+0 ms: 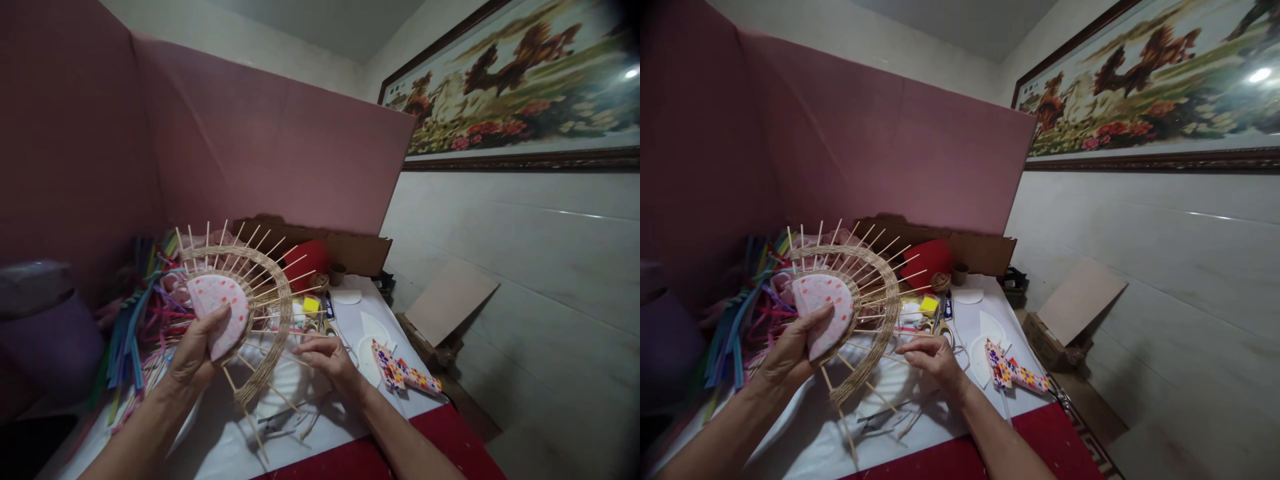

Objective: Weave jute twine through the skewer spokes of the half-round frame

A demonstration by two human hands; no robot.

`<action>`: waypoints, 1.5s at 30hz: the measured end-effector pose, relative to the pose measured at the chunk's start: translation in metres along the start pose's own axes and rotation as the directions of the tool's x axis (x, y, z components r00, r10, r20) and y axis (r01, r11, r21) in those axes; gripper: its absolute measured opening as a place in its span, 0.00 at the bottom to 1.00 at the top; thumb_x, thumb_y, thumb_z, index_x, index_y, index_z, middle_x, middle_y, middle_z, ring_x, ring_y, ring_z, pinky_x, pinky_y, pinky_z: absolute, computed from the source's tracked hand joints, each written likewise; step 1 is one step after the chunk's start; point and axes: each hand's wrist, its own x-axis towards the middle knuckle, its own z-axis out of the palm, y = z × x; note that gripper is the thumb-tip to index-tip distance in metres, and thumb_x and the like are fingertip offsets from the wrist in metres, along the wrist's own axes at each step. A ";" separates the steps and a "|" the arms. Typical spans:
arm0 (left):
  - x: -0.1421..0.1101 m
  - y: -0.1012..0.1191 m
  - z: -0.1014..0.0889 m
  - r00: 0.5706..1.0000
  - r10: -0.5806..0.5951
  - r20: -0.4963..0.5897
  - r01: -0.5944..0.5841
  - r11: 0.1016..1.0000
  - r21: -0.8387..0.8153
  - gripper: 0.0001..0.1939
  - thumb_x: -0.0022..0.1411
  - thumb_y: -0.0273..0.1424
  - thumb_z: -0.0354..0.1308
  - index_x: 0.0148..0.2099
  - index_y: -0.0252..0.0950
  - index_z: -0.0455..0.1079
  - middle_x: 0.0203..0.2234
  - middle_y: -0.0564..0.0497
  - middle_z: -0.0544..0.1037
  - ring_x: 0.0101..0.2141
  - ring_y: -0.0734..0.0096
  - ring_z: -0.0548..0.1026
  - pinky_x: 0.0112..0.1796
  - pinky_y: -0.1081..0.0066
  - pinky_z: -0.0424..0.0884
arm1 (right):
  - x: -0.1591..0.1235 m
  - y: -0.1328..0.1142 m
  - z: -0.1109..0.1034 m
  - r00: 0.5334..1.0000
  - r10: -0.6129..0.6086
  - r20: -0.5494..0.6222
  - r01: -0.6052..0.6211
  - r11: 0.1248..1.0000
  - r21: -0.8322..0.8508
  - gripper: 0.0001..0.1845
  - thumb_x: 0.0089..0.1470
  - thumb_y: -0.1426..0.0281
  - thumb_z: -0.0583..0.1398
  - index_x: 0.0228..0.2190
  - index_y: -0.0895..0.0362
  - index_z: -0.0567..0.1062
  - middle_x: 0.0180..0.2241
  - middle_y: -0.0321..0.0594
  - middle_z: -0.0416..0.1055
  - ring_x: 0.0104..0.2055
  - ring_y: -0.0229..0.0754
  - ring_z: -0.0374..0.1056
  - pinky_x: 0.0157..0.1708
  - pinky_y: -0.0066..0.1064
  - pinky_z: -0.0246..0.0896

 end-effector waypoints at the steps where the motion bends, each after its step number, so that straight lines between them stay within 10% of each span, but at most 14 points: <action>1: 0.000 0.001 -0.001 1.000 0.013 0.006 -0.013 1.000 0.011 0.08 0.53 0.17 0.53 0.34 0.28 0.72 0.23 0.46 0.79 0.21 0.67 0.77 0.24 0.69 0.77 | 0.000 0.002 0.001 1.000 -0.017 -0.010 0.016 1.000 -0.020 0.09 0.46 0.67 0.61 0.30 0.55 0.81 0.24 0.38 0.72 0.30 0.39 0.65 0.31 0.28 0.60; 9: 0.004 0.004 -0.006 0.998 0.056 0.017 -0.057 0.997 0.061 0.10 0.48 0.18 0.57 0.35 0.28 0.72 0.23 0.45 0.79 0.22 0.66 0.77 0.23 0.71 0.77 | -0.009 0.008 0.013 0.974 -0.169 -0.154 0.109 0.935 -0.338 0.10 0.49 0.72 0.59 0.34 0.56 0.80 0.25 0.42 0.77 0.24 0.39 0.69 0.25 0.28 0.61; 18: 0.005 -0.001 -0.005 0.997 0.082 0.000 -0.082 0.995 0.061 0.08 0.50 0.16 0.55 0.34 0.28 0.71 0.22 0.47 0.79 0.21 0.69 0.76 0.24 0.73 0.76 | -0.013 0.002 0.015 0.957 -0.285 -0.053 0.231 0.860 -0.456 0.13 0.53 0.71 0.57 0.39 0.54 0.77 0.27 0.42 0.77 0.26 0.40 0.71 0.27 0.28 0.61; 32: 0.003 -0.001 -0.003 0.991 0.134 0.015 -0.135 0.987 0.085 0.08 0.50 0.18 0.56 0.34 0.30 0.72 0.22 0.48 0.79 0.21 0.70 0.76 0.23 0.75 0.75 | -0.020 -0.008 0.023 0.904 -0.401 0.149 0.357 0.514 -0.780 0.13 0.56 0.72 0.52 0.40 0.60 0.73 0.20 0.40 0.71 0.22 0.39 0.65 0.24 0.30 0.52; 40: 0.000 -0.003 0.001 0.993 0.112 -0.049 -0.112 0.994 0.000 0.07 0.50 0.16 0.55 0.32 0.28 0.71 0.21 0.47 0.79 0.19 0.69 0.76 0.22 0.72 0.76 | -0.021 -0.006 0.027 0.840 -0.494 0.222 0.477 0.480 -0.736 0.12 0.53 0.74 0.53 0.39 0.61 0.72 0.19 0.37 0.68 0.21 0.38 0.63 0.23 0.29 0.51; 45: -0.001 0.001 0.003 0.996 0.070 -0.056 -0.074 0.994 -0.076 0.08 0.53 0.16 0.53 0.34 0.28 0.71 0.21 0.48 0.79 0.20 0.70 0.77 0.25 0.71 0.77 | -0.020 -0.009 0.028 0.865 -0.485 0.130 0.463 0.669 -0.581 0.13 0.50 0.76 0.53 0.37 0.61 0.74 0.20 0.38 0.68 0.21 0.36 0.62 0.22 0.28 0.53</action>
